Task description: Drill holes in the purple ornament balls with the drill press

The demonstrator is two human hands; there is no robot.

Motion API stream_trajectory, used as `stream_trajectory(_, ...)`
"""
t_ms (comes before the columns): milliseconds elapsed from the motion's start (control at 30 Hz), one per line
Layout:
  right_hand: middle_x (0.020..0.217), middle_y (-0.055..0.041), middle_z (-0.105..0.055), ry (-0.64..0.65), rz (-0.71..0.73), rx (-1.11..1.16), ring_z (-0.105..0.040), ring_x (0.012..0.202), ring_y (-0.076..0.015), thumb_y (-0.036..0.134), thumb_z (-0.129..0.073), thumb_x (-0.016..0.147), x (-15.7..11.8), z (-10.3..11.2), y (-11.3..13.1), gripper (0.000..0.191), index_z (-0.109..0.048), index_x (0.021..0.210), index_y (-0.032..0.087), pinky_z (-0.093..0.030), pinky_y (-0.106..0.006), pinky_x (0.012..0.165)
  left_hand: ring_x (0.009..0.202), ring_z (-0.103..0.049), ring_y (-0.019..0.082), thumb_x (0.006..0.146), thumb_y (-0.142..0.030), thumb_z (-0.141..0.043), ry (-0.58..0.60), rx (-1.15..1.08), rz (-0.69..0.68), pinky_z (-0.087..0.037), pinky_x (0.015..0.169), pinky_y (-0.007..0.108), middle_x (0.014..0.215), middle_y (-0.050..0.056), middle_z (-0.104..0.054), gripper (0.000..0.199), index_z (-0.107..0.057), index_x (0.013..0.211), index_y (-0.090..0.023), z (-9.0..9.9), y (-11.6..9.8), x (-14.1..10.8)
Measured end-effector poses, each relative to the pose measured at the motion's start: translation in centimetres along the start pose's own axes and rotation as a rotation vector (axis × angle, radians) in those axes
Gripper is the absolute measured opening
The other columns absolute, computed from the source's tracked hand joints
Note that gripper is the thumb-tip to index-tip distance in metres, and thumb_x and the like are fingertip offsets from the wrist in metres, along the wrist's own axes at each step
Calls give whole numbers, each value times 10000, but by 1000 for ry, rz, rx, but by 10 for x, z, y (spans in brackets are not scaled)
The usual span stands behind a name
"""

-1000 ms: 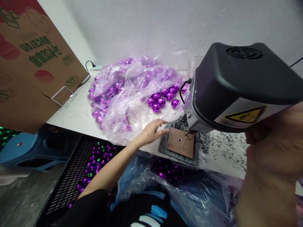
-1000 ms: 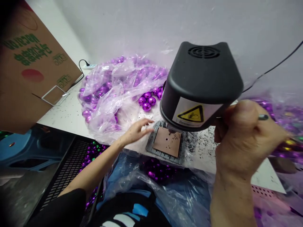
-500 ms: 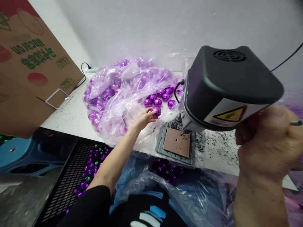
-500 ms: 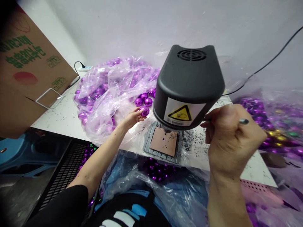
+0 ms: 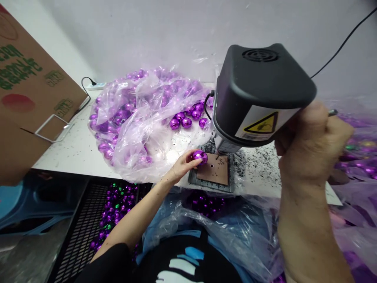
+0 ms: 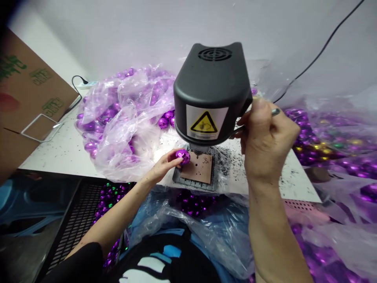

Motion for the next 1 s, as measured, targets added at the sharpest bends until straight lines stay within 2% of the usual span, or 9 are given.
stream_trajectory(67, 470, 55, -322, 5, 0, 3, -301, 349, -36, 536, -577, 836, 1, -1, -1, 466, -558, 613, 127, -188, -208, 308, 1066, -630, 221, 794, -437, -725, -47, 105, -56, -542, 851, 328, 1186, 81, -672, 536, -600, 1248, -182, -5, 2, 0)
stream_trajectory(200, 464, 63, -285, 1, 7, 6, -303, 349, -27, 514, -574, 847, 2, -2, -1, 464, -555, 604, 119, -194, -190, 318, 1169, -603, 221, 862, -411, -659, -106, 341, -195, -460, 1056, 399, 1274, 75, -638, 477, -562, 1283, -208, -15, -1, -2)
stream_trajectory(467, 464, 69, -255, 3, 7, 29, -330, 353, -35, 483, -578, 848, 1, -3, 2, 447, -548, 597, 115, -243, -191, 333, 1219, -546, 260, 884, -382, -659, -74, 800, -442, -445, 1064, 447, 1277, 119, -575, 504, -491, 1322, -196, -42, -19, -11)
stream_trajectory(700, 471, 67, -275, -8, 29, 18, -298, 348, -22, 496, -558, 859, 0, -1, 2, 447, -542, 605, 129, -215, -192, 329, 1146, -553, 277, 763, -394, -783, -172, 882, -395, -432, 1019, 454, 1177, 91, -595, 523, -556, 1197, -211, -54, -10, -1)
stream_trajectory(900, 458, 67, -278, -2, 47, -15, -286, 349, -24, 472, -550, 870, -5, 0, 4, 448, -497, 572, 142, -198, -209, 330, 1144, -556, 272, 818, -404, -732, -136, 944, -406, -203, 1179, 558, 1171, 78, -629, 503, -506, 1225, -215, -63, -6, 0)
stream_trajectory(1000, 477, 58, -339, 2, 118, -101, -330, 372, -30, 411, -540, 881, -19, 5, 14, 394, -521, 596, 139, -231, -220, 368, 1151, -551, 278, 831, -398, -716, -124, 957, -392, -187, 1187, 566, 1163, 81, -629, 480, -505, 1219, -210, -63, -5, -1)
Point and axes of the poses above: each hand's wrist, its own x-axis towards the middle knuckle, its own z-axis out of the back of the hand, y = z × x, the point moved 9 cm from there along x, towards the middle knuckle
